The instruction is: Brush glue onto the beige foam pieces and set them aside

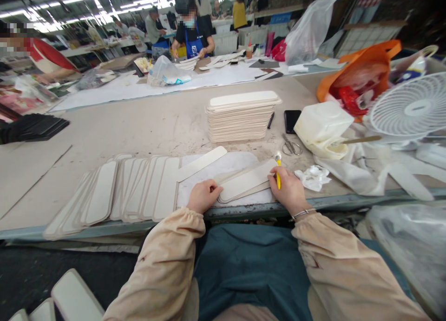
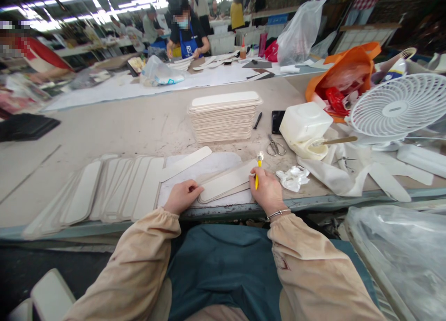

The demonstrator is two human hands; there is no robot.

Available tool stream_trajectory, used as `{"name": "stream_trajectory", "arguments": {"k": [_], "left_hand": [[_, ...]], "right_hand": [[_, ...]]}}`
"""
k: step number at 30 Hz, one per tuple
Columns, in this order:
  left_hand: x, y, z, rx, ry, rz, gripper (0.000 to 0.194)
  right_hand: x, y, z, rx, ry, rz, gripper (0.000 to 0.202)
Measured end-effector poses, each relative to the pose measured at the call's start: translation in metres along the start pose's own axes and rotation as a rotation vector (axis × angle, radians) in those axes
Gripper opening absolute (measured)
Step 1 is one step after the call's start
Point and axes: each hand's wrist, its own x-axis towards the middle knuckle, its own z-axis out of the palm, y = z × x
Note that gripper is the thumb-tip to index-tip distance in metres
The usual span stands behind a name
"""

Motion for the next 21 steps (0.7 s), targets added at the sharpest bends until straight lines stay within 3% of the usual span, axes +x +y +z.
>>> {"name": "stream_trajectory", "arguments": {"k": [21], "left_hand": [[0.0002, -0.0007, 0.0007, 0.011, -0.016, 0.025, 0.025]], "right_hand": [[-0.0008, 0.0009, 0.0012, -0.013, -0.008, -0.029, 0.019]]}}
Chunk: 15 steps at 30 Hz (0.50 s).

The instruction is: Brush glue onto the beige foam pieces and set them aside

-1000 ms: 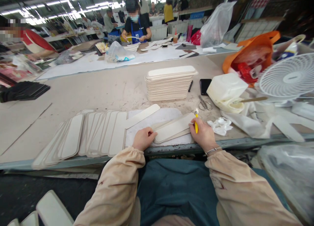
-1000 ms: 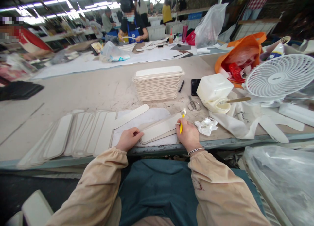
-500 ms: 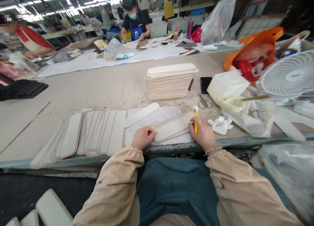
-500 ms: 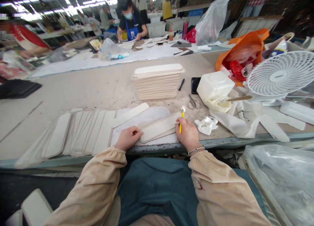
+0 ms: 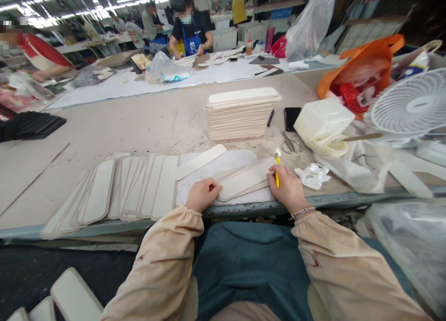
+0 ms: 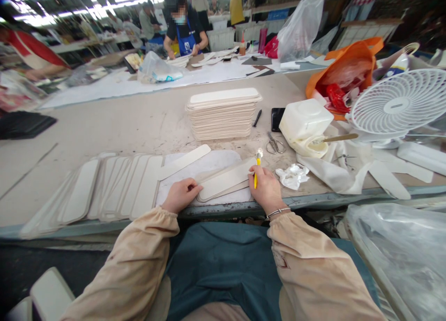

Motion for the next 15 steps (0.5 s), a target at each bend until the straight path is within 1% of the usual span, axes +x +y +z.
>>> {"name": "stream_trajectory", "arguments": {"k": [4, 15], "left_hand": [[-0.0001, 0.0011, -0.0009, 0.012, -0.01, -0.002, 0.026], [-0.0001, 0.0001, 0.0001, -0.013, 0.008, 0.014, 0.025]], "right_hand": [[-0.0003, 0.002, 0.0019, 0.004, 0.001, -0.005, 0.02], [-0.0015, 0.0021, 0.0025, 0.003, 0.014, -0.017, 0.02]]}}
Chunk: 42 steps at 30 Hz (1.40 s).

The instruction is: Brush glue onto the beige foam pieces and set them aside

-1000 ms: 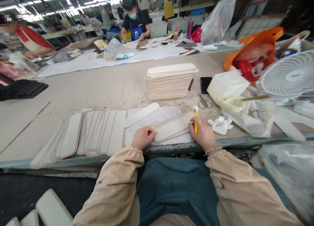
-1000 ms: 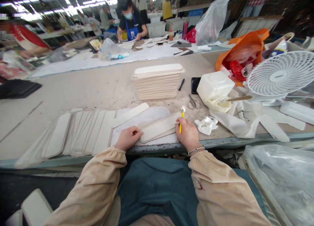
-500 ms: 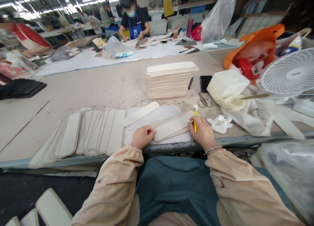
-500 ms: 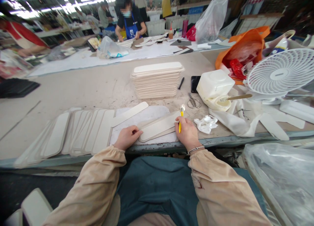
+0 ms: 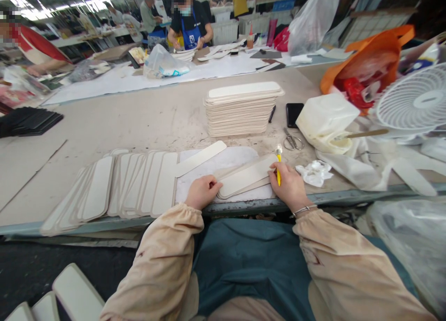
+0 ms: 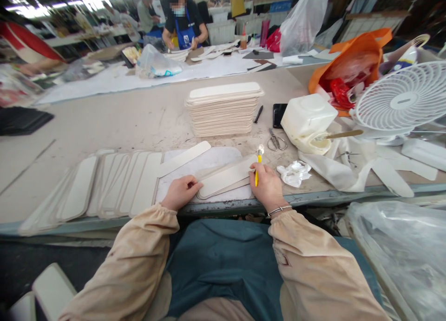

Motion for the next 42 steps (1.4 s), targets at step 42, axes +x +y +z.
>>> {"name": "stream_trajectory", "arguments": {"k": [42], "left_hand": [[0.002, 0.004, -0.007, -0.099, -0.03, -0.07, 0.023]], "right_hand": [[0.003, 0.002, 0.002, 0.14, 0.051, 0.114, 0.023]]}}
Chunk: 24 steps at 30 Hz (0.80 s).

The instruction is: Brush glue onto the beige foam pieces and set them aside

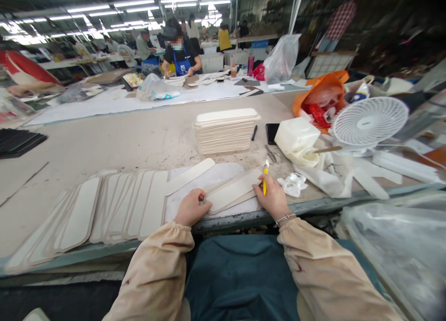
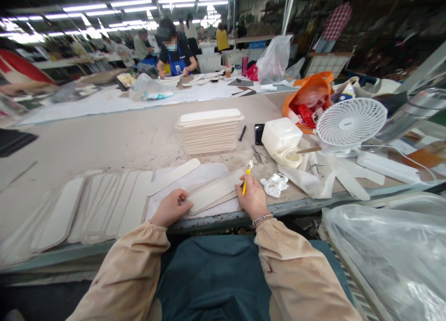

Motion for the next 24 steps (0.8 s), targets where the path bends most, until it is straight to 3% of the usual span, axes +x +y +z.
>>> {"name": "stream_trajectory", "arguments": {"k": [6, 16, 24], "left_hand": [[-0.001, 0.0, 0.0, 0.014, -0.009, -0.008, 0.02], [-0.005, 0.005, 0.004, -0.016, 0.086, 0.055, 0.014], [-0.01, 0.016, 0.002, -0.325, 0.009, 0.103, 0.012]], "right_hand": [[0.001, -0.001, -0.002, 0.035, 0.023, 0.041, 0.027], [0.002, -0.003, -0.004, 0.013, 0.007, 0.053, 0.025], [0.004, -0.002, -0.006, 0.206, 0.042, 0.135, 0.027]]}}
